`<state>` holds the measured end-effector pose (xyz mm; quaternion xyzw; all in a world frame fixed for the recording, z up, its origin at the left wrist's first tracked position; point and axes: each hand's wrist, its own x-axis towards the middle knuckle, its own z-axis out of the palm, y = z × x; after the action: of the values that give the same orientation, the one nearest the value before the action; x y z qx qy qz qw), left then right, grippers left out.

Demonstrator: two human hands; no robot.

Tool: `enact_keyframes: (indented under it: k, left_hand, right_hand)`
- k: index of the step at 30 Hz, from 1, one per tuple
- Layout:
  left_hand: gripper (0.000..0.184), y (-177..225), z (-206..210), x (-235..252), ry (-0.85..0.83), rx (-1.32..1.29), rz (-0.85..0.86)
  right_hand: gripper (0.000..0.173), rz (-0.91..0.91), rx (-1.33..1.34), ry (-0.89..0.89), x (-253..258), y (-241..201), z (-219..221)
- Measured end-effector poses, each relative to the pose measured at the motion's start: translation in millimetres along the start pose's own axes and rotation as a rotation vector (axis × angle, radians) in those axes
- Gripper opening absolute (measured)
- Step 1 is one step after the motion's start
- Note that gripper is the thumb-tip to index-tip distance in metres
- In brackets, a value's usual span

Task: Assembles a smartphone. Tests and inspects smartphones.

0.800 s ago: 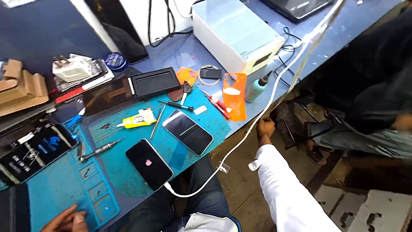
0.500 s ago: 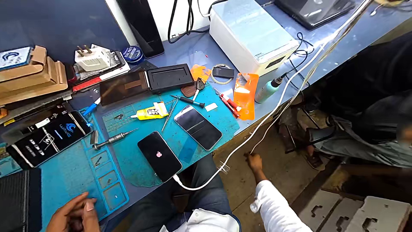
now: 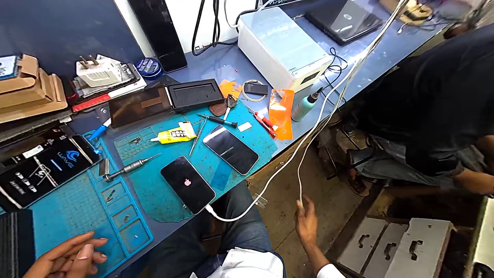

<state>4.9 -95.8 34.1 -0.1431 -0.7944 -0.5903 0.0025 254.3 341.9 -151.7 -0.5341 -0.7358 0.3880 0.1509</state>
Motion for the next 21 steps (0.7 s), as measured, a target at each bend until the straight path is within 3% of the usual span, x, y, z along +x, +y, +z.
enact_keyframes:
  k: [4,7,10,13,16,21]
  left_hand:
    - [0.026,7.0,8.6,13.4,-0.083,-0.256,0.031]
    - [0.026,8.0,33.1,27.0,-0.074,-0.396,0.055]
    - [0.027,15.2,61.0,38.8,-0.074,-0.283,0.160]
    - [0.030,29.6,85.1,43.7,-0.137,-0.129,0.239]
    - [0.028,43.0,110.6,45.0,-0.263,0.075,0.325]
    - [0.033,65.5,151.3,61.4,-0.347,0.434,0.400]
  right_hand:
    - [0.029,-0.413,0.188,0.220,14.3,-64.8,-41.4]
    - [0.029,-0.649,0.232,0.106,17.6,-116.1,-63.3]
    - [0.028,-0.837,0.098,0.095,6.6,-160.6,-67.6]
    - [0.027,-0.920,0.121,-0.024,-2.9,-183.6,-56.2]
    - [0.037,-0.900,0.131,-0.114,-5.6,-195.0,-33.1]
    - [0.011,-0.829,0.077,-0.009,-7.2,-204.7,-1.2]
